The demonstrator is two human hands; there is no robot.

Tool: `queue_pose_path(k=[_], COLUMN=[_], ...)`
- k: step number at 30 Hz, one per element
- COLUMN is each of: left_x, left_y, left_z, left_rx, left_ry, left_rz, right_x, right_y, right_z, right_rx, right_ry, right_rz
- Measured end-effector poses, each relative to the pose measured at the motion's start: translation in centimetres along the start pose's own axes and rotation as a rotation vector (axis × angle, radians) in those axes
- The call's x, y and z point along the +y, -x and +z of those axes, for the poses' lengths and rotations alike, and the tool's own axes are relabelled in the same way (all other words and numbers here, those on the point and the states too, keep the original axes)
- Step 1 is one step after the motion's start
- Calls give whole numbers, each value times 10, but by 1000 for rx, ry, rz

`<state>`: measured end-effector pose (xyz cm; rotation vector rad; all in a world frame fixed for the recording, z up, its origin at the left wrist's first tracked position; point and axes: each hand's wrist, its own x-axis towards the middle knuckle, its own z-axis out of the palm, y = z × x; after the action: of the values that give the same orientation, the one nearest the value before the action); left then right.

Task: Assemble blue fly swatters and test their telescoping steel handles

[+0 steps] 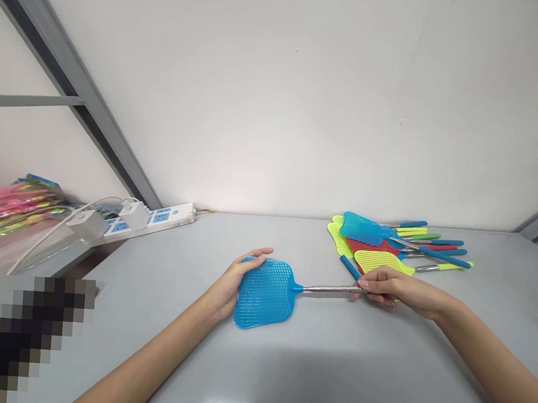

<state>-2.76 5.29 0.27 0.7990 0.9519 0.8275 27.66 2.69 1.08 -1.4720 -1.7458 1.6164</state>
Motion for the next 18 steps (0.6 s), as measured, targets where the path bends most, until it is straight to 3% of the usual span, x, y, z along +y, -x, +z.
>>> queue_pose_path(k=[18], left_x=[3], left_y=[2], left_z=[2], left_rx=[-26], left_ry=[52], left_rz=[-38], right_x=[-1], right_y=[1], right_z=[1], right_rx=[-26], right_ry=[-12], right_rz=[0])
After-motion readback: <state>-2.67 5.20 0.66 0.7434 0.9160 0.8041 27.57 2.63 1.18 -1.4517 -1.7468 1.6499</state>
